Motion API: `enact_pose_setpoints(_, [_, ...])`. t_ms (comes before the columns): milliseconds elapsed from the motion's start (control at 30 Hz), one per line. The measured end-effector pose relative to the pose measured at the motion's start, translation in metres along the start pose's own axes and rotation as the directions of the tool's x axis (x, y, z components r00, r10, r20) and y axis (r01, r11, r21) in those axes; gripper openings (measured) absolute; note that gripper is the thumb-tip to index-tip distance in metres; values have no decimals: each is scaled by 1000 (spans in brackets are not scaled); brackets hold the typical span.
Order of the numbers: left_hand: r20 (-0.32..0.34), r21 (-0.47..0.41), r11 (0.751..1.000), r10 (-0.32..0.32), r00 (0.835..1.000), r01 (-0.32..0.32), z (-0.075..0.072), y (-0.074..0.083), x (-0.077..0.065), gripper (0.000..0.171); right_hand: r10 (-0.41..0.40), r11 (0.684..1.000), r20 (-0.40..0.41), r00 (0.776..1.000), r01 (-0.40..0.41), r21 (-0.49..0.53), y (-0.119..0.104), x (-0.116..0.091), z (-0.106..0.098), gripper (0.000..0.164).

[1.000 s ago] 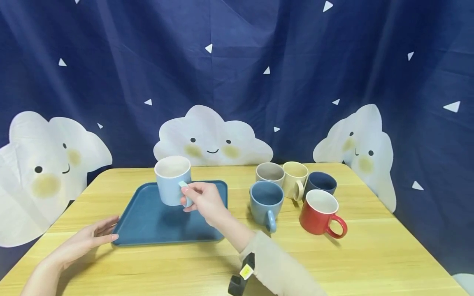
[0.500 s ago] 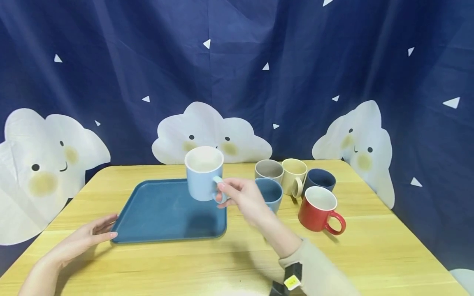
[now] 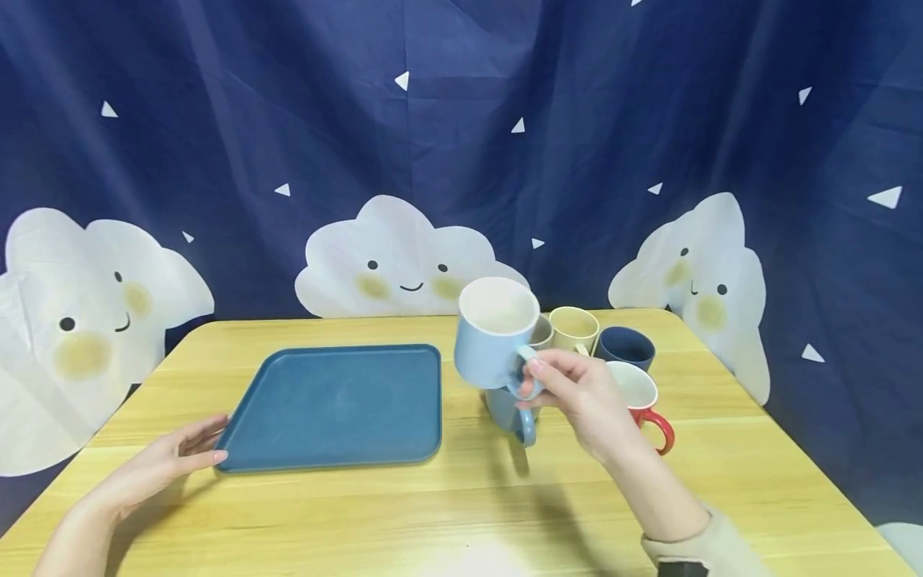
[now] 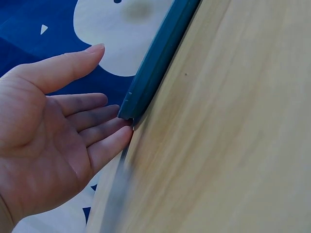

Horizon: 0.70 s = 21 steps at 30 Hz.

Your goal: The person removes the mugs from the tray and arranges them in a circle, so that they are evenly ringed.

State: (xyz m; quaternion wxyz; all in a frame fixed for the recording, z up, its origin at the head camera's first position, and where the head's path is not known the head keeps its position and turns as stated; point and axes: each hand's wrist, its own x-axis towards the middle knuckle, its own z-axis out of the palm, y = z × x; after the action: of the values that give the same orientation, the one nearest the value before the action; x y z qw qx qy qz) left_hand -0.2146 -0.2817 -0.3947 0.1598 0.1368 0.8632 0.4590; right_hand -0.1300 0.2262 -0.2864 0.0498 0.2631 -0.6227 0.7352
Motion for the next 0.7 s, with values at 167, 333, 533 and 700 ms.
enact_pose_setpoints(167, [0, -4, 1000, 3, 1000, -3, 1, -1, -1, 76, -27, 999, -42, 999, 28, 36, -7, -19, -20, 29])
enact_pose_setpoints(333, [3, 2, 1000, -6, 1000, 6, 0, -1, -2, 76, -5, 1000, -99, 995, 6, 7, -10, -40, -36, 33])
enact_pose_setpoints(533, [3, -2, 1000, 0, 1000, 0, 2, -1, -1, 76, 7, 999, -119, 993, -12, -39, -8, -64, -55, 35])
enact_pose_setpoints(700, [2, -7, 1000, 11, 1000, -11, 1, -1, 1, 76, 34, 997, -150, 988, -44, -60, -6, -80, -61, 35])
